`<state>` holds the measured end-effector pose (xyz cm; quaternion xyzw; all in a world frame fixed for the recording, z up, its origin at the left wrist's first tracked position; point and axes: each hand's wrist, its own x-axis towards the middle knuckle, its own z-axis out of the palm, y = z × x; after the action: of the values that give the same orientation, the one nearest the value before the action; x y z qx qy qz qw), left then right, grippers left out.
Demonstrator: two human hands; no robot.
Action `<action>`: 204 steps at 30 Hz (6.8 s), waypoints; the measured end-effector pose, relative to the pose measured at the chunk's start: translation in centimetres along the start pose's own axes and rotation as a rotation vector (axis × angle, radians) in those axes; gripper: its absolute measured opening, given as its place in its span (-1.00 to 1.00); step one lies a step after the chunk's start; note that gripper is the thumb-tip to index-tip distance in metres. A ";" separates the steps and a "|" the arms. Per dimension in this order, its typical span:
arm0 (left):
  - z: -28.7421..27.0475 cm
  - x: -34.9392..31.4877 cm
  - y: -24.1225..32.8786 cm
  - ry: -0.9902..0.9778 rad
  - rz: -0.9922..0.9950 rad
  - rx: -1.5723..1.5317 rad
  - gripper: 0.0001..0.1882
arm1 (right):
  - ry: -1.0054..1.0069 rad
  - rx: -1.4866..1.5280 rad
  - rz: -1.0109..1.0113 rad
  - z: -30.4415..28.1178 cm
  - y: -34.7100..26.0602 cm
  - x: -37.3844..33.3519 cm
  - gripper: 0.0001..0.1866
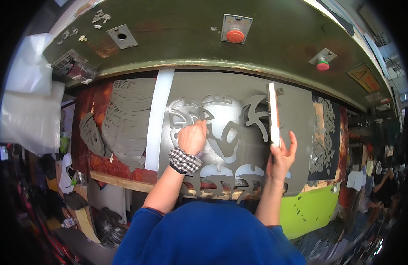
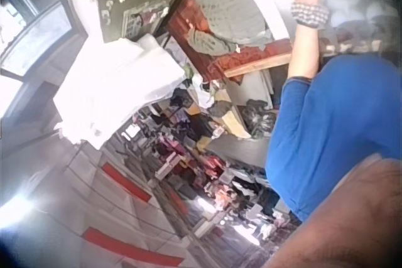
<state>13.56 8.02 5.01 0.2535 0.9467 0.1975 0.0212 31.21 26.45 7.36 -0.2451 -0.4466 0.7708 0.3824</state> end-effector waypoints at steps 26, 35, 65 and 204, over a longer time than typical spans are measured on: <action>-0.3 -3.8 -10.7 0.347 -0.306 -0.428 -0.82 | -0.299 -1.068 -0.245 3.8 3.1 13.2 0.06; 1.4 6.9 -11.5 0.509 -0.263 -0.499 -0.83 | 0.330 -1.154 -0.781 3.6 -3.6 26.6 0.05; 6.2 0.6 -17.7 0.281 -0.180 -0.446 -0.72 | 0.304 -1.159 -0.566 -6.3 0.2 9.4 -0.31; 1.4 6.1 -16.4 0.414 -0.241 -0.223 -0.65 | 0.570 -1.303 -0.496 -6.4 -1.2 19.7 -0.16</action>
<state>0.71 -1.55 -2.27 0.0894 0.9266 0.3445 -0.1216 24.72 45.97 4.63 -0.5040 -0.7381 0.1489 0.4231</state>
